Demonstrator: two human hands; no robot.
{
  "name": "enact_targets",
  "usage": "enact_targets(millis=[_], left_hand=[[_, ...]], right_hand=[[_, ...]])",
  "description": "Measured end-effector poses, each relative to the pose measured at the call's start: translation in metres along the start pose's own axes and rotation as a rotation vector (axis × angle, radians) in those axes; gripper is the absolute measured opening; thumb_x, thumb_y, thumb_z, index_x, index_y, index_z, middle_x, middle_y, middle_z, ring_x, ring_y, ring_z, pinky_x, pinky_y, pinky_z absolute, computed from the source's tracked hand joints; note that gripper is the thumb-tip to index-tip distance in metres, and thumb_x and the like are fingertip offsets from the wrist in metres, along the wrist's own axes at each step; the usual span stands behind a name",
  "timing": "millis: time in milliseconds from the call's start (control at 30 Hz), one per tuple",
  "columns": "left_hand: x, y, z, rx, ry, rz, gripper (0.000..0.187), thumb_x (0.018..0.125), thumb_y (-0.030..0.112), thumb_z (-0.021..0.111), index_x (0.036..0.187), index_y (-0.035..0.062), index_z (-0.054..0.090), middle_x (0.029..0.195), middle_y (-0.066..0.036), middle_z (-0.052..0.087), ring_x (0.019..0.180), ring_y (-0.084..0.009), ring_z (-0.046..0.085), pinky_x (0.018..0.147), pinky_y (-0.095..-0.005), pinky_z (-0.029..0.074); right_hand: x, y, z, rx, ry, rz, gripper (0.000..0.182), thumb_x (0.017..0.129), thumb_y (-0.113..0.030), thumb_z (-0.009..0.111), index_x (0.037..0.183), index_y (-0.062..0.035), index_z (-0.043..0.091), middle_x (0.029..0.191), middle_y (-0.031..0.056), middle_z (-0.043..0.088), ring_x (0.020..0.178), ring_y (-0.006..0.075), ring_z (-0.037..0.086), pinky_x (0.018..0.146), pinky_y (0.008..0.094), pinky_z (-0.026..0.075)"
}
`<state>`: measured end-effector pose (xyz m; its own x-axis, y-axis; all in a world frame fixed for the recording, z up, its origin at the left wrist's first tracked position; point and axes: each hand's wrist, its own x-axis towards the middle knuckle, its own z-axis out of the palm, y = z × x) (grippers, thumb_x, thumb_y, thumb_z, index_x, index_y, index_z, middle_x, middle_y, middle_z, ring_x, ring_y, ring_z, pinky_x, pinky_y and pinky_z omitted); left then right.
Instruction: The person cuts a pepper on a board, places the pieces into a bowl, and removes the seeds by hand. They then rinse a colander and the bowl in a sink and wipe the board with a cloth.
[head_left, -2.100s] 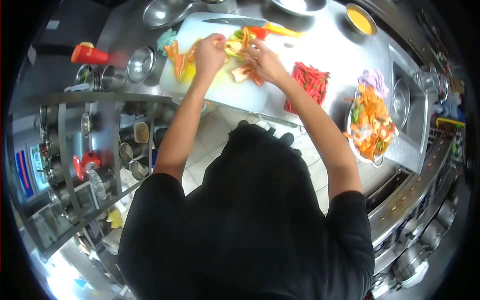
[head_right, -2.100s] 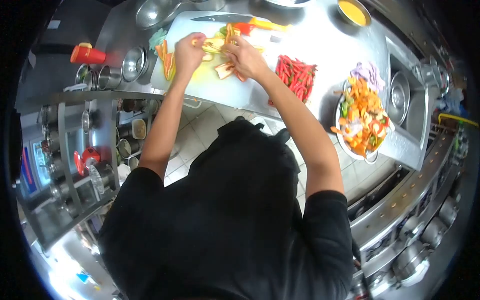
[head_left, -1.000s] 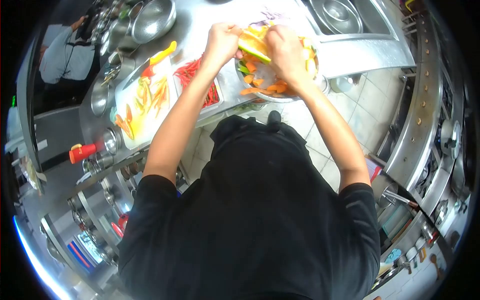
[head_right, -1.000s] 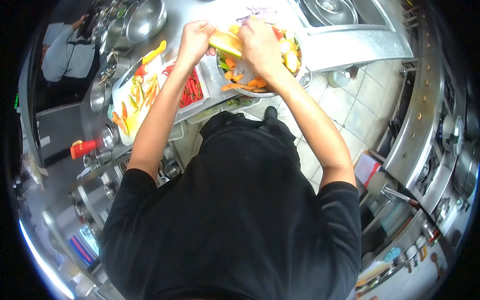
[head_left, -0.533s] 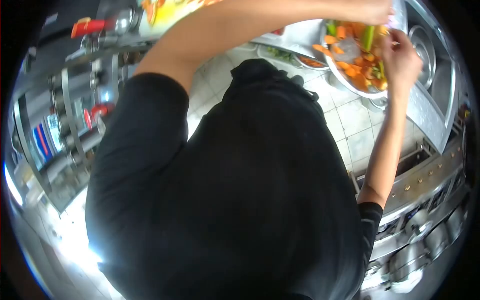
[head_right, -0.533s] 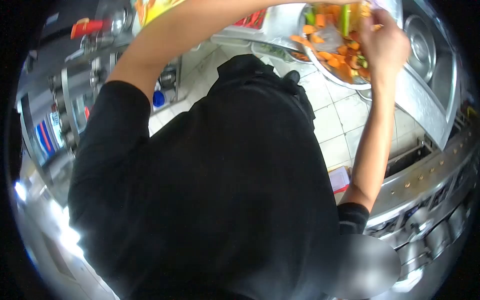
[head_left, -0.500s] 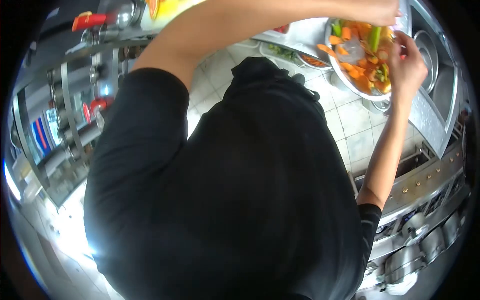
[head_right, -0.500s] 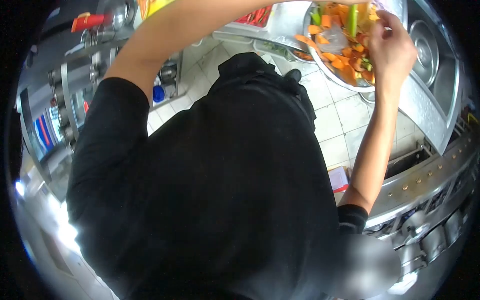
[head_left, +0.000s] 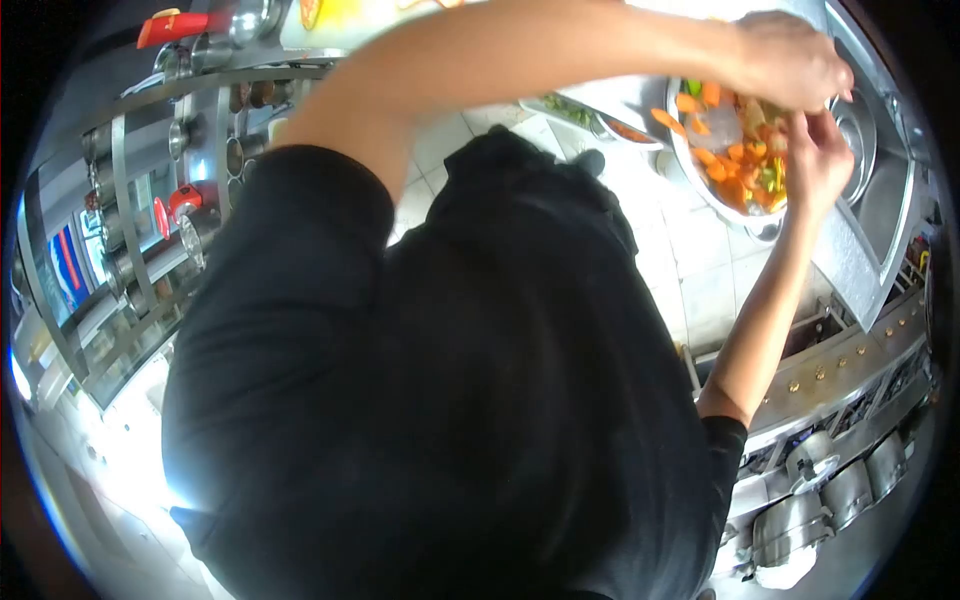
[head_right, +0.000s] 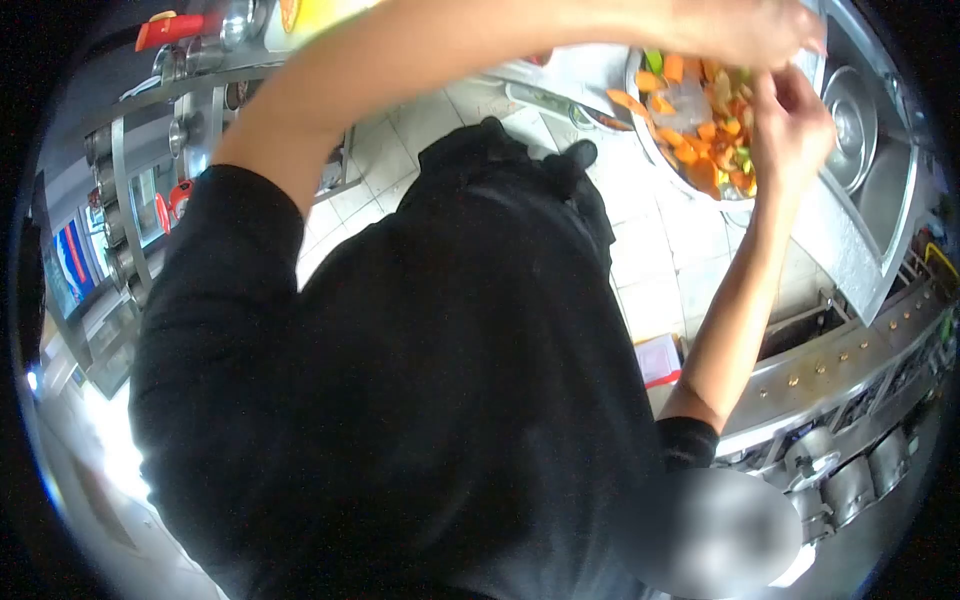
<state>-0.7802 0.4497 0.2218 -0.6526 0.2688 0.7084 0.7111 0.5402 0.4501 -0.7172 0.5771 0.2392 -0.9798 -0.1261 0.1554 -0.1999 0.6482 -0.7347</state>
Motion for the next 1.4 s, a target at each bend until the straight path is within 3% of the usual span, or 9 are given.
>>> enact_targets(millis=[167, 233, 400, 467, 633, 867, 1000, 1233, 1400], left_hand=[[-0.004, 0.032, -0.101, 0.01, -0.109, -0.183, 0.011, 0.072, 0.01, 0.061, 0.081, 0.0036, 0.063, 0.079, -0.015, 0.064, 0.075, -0.0275, 0.064, 0.064, -0.0377, 0.052], [-0.024, 0.003, -0.112, -0.068, 0.128, -0.051, 0.011, 0.07, 0.009, 0.06, 0.079, 0.0028, 0.062, 0.084, -0.014, 0.062, 0.083, -0.0278, 0.061, 0.069, -0.0355, 0.051], [-0.148, -0.087, -0.305, 0.208, 0.437, -0.472, 0.014, 0.077, -0.002, 0.059, 0.09, -0.0022, 0.063, 0.089, -0.01, 0.063, 0.087, -0.0226, 0.061, 0.074, -0.0317, 0.052], [-0.206, -0.129, -0.367, -0.043, 0.688, -0.858, 0.013, 0.089, 0.008, 0.056, 0.092, -0.0036, 0.062, 0.085, -0.009, 0.063, 0.071, -0.0164, 0.065, 0.056, -0.0257, 0.056], [-0.295, -0.241, -0.446, 0.078, 0.821, -0.902, 0.017, 0.085, 0.008, 0.062, 0.092, -0.0071, 0.06, 0.083, -0.013, 0.064, 0.067, -0.0198, 0.066, 0.05, -0.0267, 0.055], [-0.303, -0.267, -0.485, 0.528, 0.233, -1.149, 0.016, 0.081, 0.012, 0.063, 0.097, 0.0065, 0.065, 0.092, -0.013, 0.068, 0.077, -0.0253, 0.067, 0.073, -0.0354, 0.05], [-0.311, -0.228, -0.481, 0.406, 0.463, -0.845, 0.019, 0.083, 0.015, 0.06, 0.098, 0.0042, 0.063, 0.09, -0.013, 0.067, 0.074, -0.0251, 0.066, 0.067, -0.0348, 0.05], [-0.246, -0.155, -0.432, -0.804, 0.452, -1.232, 0.038, 0.091, 0.022, 0.056, 0.12, -0.0001, 0.046, 0.083, -0.013, 0.062, 0.065, -0.0204, 0.064, 0.053, -0.0277, 0.051], [-0.156, -0.138, -0.357, -1.011, 0.336, -1.043, 0.016, 0.083, 0.003, 0.053, 0.096, -0.0038, 0.059, 0.076, -0.012, 0.063, 0.058, -0.016, 0.062, 0.045, -0.0281, 0.05]], right_hand=[[-0.009, 0.017, -0.02, -0.488, 0.057, -0.091, 0.015, 0.077, -0.02, 0.068, 0.079, -0.0052, 0.068, 0.072, 0.0088, 0.067, 0.068, 0.0281, 0.065, 0.067, 0.0367, 0.051], [-0.018, 0.008, -0.016, -0.661, 0.051, -0.249, 0.007, 0.075, -0.011, 0.067, 0.08, -0.0062, 0.065, 0.095, 0.0078, 0.063, 0.094, 0.0262, 0.058, 0.082, 0.035, 0.046], [-0.026, -0.034, -0.006, -0.823, -0.017, -0.305, 0.03, 0.08, -0.002, 0.057, 0.108, -0.0078, 0.066, 0.122, 0.0126, 0.056, 0.105, 0.03, 0.053, 0.09, 0.0387, 0.044], [-0.019, -0.078, 0.021, -0.702, 0.061, -0.307, 0.034, 0.078, 0.006, 0.055, 0.107, -0.0078, 0.066, 0.119, 0.0108, 0.058, 0.104, 0.0292, 0.054, 0.087, 0.0383, 0.046], [0.012, -0.2, 0.212, -0.07, -0.339, -0.492, 0.028, 0.076, 0.006, 0.053, 0.1, -0.0017, 0.064, 0.104, 0.0193, 0.061, 0.095, 0.0347, 0.06, 0.082, 0.0369, 0.048], [0.01, -0.283, 0.437, -0.534, -0.474, -0.666, 0.032, 0.075, -0.022, 0.067, 0.096, 0.0009, 0.063, 0.1, 0.0205, 0.052, 0.095, 0.0353, 0.054, 0.078, 0.0398, 0.049], [0.013, -0.281, 0.459, -0.602, -0.49, -0.567, 0.023, 0.073, -0.011, 0.062, 0.09, 0.0034, 0.063, 0.112, 0.0202, 0.049, 0.094, 0.0346, 0.055, 0.081, 0.0383, 0.05], [0.021, -0.304, 0.353, 0.088, -0.505, -0.635, 0.019, 0.072, -0.007, 0.063, 0.089, -0.0001, 0.06, 0.106, 0.0182, 0.051, 0.089, 0.0332, 0.058, 0.077, 0.0408, 0.049], [0.026, -0.261, 0.257, 0.11, -0.232, -0.705, 0.017, 0.081, -0.005, 0.063, 0.097, -0.0018, 0.066, 0.097, 0.0181, 0.06, 0.071, 0.0276, 0.063, 0.061, 0.0368, 0.051]])
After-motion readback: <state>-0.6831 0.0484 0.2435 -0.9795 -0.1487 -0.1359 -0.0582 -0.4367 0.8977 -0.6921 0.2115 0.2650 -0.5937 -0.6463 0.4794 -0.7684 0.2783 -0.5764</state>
